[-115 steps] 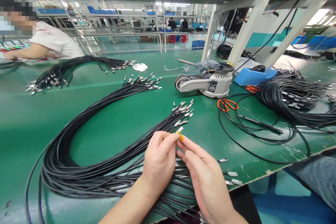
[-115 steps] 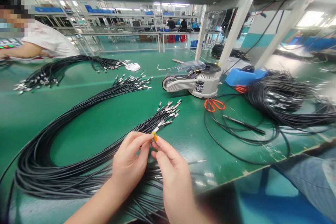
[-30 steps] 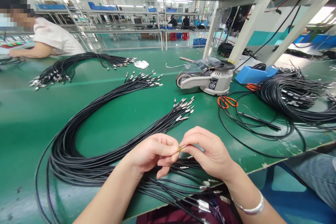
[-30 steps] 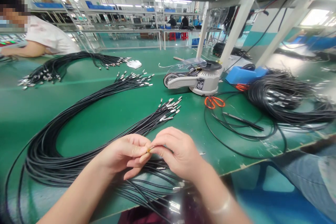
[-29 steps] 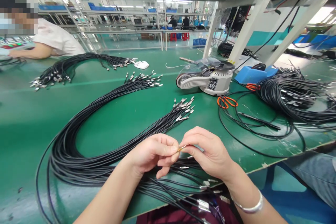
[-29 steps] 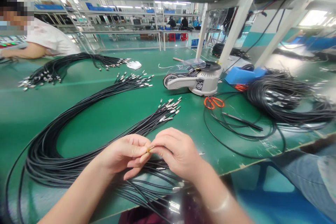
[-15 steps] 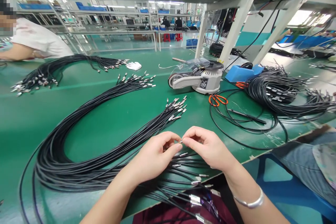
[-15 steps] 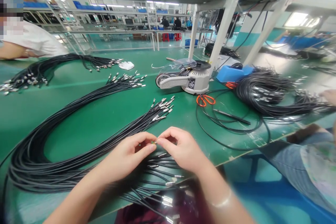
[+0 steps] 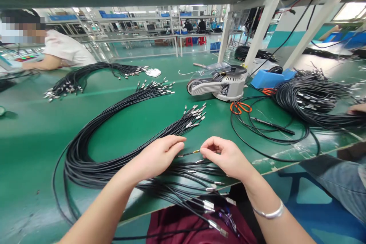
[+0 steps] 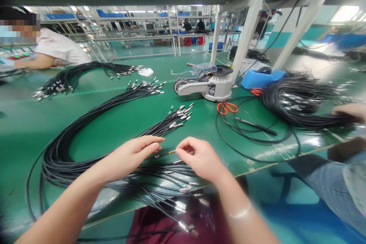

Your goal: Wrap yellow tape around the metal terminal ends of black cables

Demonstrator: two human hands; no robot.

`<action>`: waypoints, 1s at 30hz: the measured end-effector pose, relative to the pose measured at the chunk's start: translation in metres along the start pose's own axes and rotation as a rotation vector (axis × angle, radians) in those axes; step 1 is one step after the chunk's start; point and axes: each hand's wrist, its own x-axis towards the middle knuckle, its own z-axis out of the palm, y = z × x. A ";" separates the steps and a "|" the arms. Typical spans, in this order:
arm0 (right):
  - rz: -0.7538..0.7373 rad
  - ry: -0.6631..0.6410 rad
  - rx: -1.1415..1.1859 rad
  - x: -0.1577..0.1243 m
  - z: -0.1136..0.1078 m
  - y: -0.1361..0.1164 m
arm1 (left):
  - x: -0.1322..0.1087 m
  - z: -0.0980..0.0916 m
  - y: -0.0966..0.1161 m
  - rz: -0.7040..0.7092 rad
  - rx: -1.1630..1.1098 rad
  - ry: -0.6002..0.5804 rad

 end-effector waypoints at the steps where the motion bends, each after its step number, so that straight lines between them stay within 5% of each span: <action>1: 0.016 -0.017 0.050 -0.001 0.001 0.001 | -0.003 -0.003 -0.003 -0.004 0.021 -0.023; 4: 0.066 -0.057 0.185 -0.003 0.003 0.004 | -0.009 0.000 -0.011 0.007 0.050 -0.142; 12: 0.199 -0.003 0.324 -0.014 0.006 0.005 | -0.008 0.023 0.000 -0.032 -0.039 -0.094; 20: 0.193 0.063 0.150 -0.024 0.007 -0.001 | 0.001 0.023 0.004 -0.132 -0.179 -0.255; 30: 0.242 0.049 0.216 -0.024 0.009 -0.001 | 0.005 0.026 0.009 -0.099 -0.146 -0.250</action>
